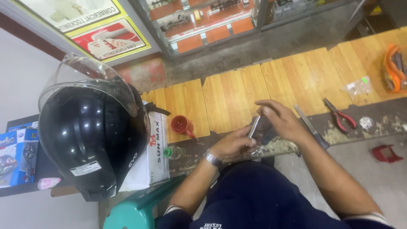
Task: The person assembles a lock cylinder by inserting a key into a metal housing, then placing a spring and a small metal pin into the assembly. They use pliers to adjust the components and repeatedly insert and remove the key to test the fit.
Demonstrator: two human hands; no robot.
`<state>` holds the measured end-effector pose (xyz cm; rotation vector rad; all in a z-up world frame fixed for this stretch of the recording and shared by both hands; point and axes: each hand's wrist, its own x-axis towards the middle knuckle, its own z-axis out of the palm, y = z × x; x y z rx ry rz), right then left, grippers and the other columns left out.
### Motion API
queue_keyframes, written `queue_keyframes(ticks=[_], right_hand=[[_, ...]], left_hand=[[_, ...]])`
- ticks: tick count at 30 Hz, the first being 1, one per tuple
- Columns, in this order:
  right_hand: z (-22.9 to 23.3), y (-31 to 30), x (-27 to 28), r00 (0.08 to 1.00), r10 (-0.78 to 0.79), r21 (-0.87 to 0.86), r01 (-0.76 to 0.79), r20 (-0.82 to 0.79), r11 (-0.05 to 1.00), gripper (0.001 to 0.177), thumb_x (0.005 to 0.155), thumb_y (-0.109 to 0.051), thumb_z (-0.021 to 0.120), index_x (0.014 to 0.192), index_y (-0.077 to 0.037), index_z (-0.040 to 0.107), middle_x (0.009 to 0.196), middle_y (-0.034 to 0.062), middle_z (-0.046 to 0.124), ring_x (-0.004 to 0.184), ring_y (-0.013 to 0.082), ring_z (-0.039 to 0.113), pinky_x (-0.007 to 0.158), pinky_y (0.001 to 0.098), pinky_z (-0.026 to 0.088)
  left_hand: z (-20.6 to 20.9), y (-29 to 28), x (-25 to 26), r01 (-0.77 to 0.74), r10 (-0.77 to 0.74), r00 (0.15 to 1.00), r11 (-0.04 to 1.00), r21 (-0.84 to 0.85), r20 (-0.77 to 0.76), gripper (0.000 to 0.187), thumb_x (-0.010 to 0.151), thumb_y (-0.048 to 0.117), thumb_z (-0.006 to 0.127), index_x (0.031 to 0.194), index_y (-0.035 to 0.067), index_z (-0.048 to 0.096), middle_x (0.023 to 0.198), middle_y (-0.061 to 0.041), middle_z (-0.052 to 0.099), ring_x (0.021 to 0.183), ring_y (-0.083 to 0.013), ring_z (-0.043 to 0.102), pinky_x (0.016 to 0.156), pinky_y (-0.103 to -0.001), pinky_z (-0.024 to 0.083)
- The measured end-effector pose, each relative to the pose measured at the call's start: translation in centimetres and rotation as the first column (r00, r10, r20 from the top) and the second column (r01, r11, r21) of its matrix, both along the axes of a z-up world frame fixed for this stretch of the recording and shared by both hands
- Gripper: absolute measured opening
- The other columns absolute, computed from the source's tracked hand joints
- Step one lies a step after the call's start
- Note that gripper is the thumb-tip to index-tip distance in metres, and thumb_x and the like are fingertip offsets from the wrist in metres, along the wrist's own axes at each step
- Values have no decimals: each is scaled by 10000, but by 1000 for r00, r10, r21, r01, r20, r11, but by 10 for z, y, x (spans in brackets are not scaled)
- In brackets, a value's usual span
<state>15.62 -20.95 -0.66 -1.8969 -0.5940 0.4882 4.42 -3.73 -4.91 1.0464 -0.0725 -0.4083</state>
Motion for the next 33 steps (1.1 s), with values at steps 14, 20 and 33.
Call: queue_keyframes(ticks=[14,20,33], right_hand=[[-114,26,-15,987,-129,-98,138,95,986,563,1099,-431,562,667,-73,617,513,79,541,528,194,538,510,322,405],[-119,49,-69,926,-139,57,169,-351,984,520,1086,-413,542,980,37,780,831,205,700,843,281,641,800,431,505],[-92,27,-79,156,762,776,52,-628,629,405,949,-308,464,944,74,597,573,9,336,478,138,353,431,467,531]], left_hand=[[-28,13,-30,-247,243,964,968,-31,-110,633,940,239,734,1468,125,405,1084,-152,572,778,-239,633,571,-299,524],[-49,20,-37,-685,299,672,600,414,677,404,813,307,864,1154,123,747,924,-108,748,834,-274,722,741,-324,534],[18,47,-41,-111,61,765,993,37,641,501,974,303,652,1413,64,607,1399,-218,592,1339,-357,547,1169,-567,384]])
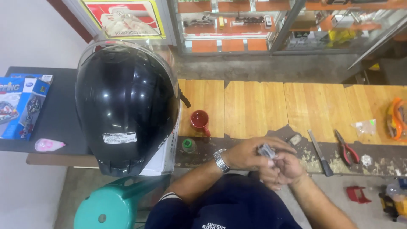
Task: The person assembles a lock cylinder by inserting a key into a metal housing, then placing a spring and a small metal pin into the assembly. They use pliers to adjust the components and repeatedly insert and remove the key to test the fit.
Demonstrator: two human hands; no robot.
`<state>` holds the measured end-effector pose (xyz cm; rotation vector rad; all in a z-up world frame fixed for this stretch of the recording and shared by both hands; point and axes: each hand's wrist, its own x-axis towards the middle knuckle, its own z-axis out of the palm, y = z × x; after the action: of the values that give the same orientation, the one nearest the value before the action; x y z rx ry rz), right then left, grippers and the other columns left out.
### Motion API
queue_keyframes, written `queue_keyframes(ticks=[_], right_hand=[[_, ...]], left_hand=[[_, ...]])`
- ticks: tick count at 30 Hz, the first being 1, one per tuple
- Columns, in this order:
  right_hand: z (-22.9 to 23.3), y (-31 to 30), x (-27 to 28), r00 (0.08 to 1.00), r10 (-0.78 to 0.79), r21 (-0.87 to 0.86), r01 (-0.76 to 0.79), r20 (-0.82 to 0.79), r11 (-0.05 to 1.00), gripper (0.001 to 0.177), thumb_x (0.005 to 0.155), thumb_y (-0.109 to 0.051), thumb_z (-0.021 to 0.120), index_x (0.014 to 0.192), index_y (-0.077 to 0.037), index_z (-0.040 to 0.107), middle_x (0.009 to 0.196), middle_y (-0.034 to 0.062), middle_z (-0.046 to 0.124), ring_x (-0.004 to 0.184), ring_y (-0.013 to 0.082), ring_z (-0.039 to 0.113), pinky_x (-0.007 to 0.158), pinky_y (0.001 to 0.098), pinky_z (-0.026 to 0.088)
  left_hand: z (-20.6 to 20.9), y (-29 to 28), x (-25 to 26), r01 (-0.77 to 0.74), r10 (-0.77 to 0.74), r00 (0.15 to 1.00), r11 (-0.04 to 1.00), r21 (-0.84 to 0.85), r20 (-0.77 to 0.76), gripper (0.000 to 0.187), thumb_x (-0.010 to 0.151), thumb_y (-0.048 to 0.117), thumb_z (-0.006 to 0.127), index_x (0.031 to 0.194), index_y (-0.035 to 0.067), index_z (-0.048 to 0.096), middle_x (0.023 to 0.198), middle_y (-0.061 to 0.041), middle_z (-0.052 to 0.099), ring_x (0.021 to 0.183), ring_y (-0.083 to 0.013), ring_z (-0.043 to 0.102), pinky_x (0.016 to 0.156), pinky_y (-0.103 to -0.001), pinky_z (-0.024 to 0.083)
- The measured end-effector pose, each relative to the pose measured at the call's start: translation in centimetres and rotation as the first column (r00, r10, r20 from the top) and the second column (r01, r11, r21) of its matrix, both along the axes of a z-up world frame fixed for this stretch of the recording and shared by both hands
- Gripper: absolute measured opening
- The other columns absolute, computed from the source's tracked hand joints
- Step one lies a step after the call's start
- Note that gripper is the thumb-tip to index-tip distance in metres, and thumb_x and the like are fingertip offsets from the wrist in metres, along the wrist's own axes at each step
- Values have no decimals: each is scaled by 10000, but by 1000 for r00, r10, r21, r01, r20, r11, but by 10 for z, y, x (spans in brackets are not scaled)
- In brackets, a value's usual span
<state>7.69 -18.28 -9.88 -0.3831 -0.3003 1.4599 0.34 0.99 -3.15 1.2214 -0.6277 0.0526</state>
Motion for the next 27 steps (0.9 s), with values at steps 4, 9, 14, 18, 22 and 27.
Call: queue_keyframes(ticks=[4,9,14,18,22,27], right_hand=[[-24,7,2,952,301,159,-288,-61,944,385,1028,-480,468,950,-159,666,599,-27,461,528,141,576,534,373,602],[-69,29,-13,807,-384,643,590,-449,489,132,1027,-231,577,998,-127,654,878,-56,636,994,117,607,1100,419,237],[-96,-26,-11,552,-719,730,677,-423,90,53,1033,-89,578,1057,-88,626,1035,-38,715,1182,110,616,1286,392,127],[-82,-74,4,154,-198,159,236,968,959,272,1054,-129,339,1180,-8,547,994,88,607,819,138,576,668,205,569],[25,-7,-22,-299,-141,283,510,944,813,279,990,-84,332,866,-24,574,726,83,575,634,183,543,510,323,432],[38,9,-20,211,-69,-49,508,975,860,592,1038,-607,298,950,-95,581,697,17,532,587,126,526,544,255,527]], left_hand=[[27,1,-2,85,-74,995,974,210,-60,403,959,306,612,1359,348,626,1477,11,628,1412,-229,596,1269,-563,419],[33,-10,-10,106,-112,988,992,64,108,96,1007,330,662,1065,284,723,1177,84,736,1290,-156,673,1436,-545,264],[44,-21,-18,-11,14,994,1000,-27,108,110,1003,342,670,939,264,714,1043,103,740,1122,-126,723,1445,-542,223],[27,-35,-15,-290,288,957,953,84,27,205,1051,445,600,996,279,708,963,75,748,984,-83,745,1429,-581,254],[25,-39,-11,-443,455,888,885,140,-64,182,1041,322,608,963,216,735,982,31,759,953,-106,737,1366,-585,279],[25,-28,-3,-381,332,859,923,-54,-391,306,1043,263,591,800,116,705,904,-110,762,909,-237,772,766,-294,645]])
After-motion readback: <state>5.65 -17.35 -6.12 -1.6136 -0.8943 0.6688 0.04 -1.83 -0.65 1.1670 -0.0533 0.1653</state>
